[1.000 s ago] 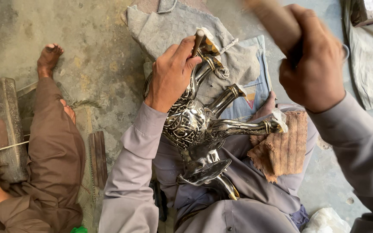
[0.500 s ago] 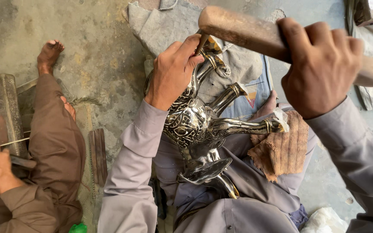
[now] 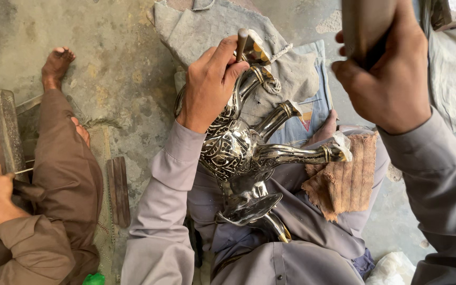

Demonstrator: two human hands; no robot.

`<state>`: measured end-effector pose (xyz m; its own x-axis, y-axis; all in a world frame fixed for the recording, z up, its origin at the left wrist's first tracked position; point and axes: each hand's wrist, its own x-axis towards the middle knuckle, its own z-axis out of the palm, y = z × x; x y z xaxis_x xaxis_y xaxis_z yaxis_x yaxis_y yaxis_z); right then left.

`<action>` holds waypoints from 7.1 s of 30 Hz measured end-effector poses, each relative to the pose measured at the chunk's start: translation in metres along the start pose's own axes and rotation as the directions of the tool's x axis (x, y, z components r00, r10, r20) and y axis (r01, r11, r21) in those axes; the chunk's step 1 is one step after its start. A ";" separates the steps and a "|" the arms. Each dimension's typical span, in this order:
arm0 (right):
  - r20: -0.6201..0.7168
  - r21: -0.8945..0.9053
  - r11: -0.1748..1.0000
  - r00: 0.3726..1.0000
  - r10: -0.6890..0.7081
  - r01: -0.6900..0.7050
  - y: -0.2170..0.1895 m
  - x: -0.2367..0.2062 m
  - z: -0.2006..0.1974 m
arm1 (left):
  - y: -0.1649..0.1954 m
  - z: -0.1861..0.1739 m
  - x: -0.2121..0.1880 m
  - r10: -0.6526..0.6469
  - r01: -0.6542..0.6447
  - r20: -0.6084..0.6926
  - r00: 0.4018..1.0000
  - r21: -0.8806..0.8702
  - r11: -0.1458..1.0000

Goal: The person sits on the floor holding a small punch against an ornate silver-toned metal horse figurine and strikes the punch with a wooden mallet, repositioning the punch repeatedly to work different spots on the decorated surface. A second worker nearby performs similar work on another piece.

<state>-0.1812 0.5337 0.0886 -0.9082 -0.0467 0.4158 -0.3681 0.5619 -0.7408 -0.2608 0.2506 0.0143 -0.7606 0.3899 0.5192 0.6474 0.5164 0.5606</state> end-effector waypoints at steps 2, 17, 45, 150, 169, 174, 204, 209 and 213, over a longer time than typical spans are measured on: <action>-0.019 -0.249 0.964 0.995 -0.101 0.093 -0.004 0.002 0.002 | 0.000 -0.002 0.000 0.019 -0.019 0.024 1.000 0.005 1.000; 0.045 -0.782 0.594 0.967 -0.250 0.190 0.027 -0.011 0.006 | 0.004 -0.003 0.000 -0.009 0.009 0.035 0.999 0.007 1.000; -0.022 -0.727 0.669 0.970 -0.244 0.152 0.002 0.016 -0.001 | -0.005 -0.004 0.012 -0.093 0.072 -0.148 0.985 -0.144 0.987; 0.137 -0.368 0.909 0.978 -0.156 0.197 0.000 0.101 0.034 | -0.005 -0.014 -0.001 -0.272 0.265 -0.111 0.956 -0.070 0.962; 0.136 -0.457 0.856 0.970 -0.200 0.240 0.012 0.097 0.035 | -0.007 -0.015 0.001 -0.219 0.217 -0.068 0.973 -0.027 0.976; 0.178 -0.491 0.838 0.969 -0.171 0.238 0.011 0.090 0.034 | -0.008 -0.015 0.001 -0.232 0.231 -0.054 0.971 -0.024 0.973; 0.129 -0.658 0.747 0.991 -0.017 0.098 0.026 0.069 0.039 | -0.004 -0.023 0.006 -0.262 0.262 0.052 0.964 0.002 0.965; 0.150 -0.616 0.784 0.989 0.016 0.081 0.029 0.066 0.040 | -0.001 -0.027 0.007 -0.238 0.237 0.064 0.969 0.012 0.971; 0.126 -0.608 0.785 0.991 -0.051 0.118 0.028 0.062 0.037 | 0.000 -0.029 0.008 -0.250 0.250 0.079 0.965 0.010 0.968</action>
<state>-0.2549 0.5159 0.0744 -0.9061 -0.1794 0.3833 -0.2754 0.9376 -0.2122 -0.2655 0.2318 0.0368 -0.8996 0.3076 0.3101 0.4364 0.6048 0.6662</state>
